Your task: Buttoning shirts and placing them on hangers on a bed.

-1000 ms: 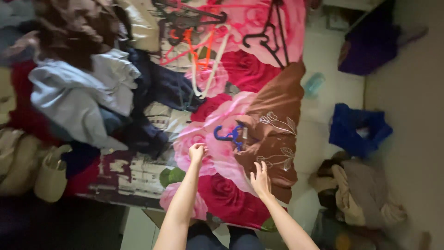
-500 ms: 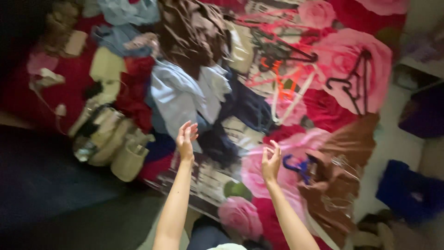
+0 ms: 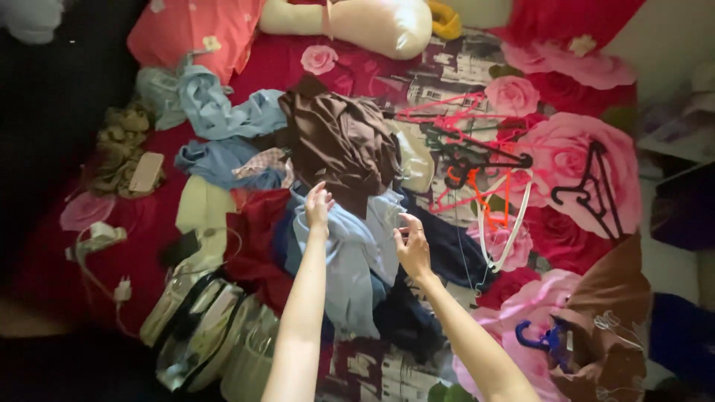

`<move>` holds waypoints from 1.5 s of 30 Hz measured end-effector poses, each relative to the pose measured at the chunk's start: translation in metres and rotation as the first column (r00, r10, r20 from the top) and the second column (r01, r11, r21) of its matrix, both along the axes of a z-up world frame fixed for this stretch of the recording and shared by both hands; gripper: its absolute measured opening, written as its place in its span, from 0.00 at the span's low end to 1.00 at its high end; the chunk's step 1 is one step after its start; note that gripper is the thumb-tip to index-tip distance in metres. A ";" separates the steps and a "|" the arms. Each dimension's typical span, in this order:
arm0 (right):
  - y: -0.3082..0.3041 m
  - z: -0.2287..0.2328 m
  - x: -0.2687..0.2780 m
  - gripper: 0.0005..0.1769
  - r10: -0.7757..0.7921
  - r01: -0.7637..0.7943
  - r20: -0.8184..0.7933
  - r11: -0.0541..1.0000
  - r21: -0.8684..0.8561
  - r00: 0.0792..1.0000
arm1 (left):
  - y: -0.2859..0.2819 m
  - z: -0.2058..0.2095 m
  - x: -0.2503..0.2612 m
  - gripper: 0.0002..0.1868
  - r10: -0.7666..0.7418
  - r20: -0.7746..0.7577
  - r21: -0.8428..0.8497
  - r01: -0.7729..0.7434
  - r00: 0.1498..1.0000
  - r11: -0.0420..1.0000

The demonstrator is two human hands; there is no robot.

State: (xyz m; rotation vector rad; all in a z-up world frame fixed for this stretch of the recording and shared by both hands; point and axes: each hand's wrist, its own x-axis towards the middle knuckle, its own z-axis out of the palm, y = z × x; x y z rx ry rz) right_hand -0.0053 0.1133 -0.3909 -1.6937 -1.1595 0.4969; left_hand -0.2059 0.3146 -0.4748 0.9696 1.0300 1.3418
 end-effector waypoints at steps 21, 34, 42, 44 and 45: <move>0.048 0.220 0.100 0.45 0.015 -0.292 0.536 0.851 0.436 0.844 | -0.012 0.321 0.115 0.06 -0.818 -0.268 0.147 0.860 0.509 0.488; -0.140 0.432 0.174 0.28 0.634 -0.581 -0.128 0.759 0.295 0.763 | -0.177 0.566 0.170 0.15 -0.278 -0.922 0.295 0.954 0.271 -0.049; -0.197 0.398 0.242 0.18 0.662 -0.616 -0.128 0.740 0.271 0.739 | -0.256 0.584 0.206 0.19 -0.480 -0.871 0.131 0.991 0.100 -0.033; -0.217 0.428 0.224 0.27 0.667 -0.663 0.034 0.732 0.158 0.745 | -0.273 0.597 0.203 0.22 -0.439 -0.898 -0.086 0.976 0.010 0.198; -0.222 0.428 0.226 0.27 0.661 -0.657 0.036 0.736 0.162 0.749 | -0.272 0.593 0.205 0.22 -0.436 -0.900 -0.086 0.978 0.006 0.192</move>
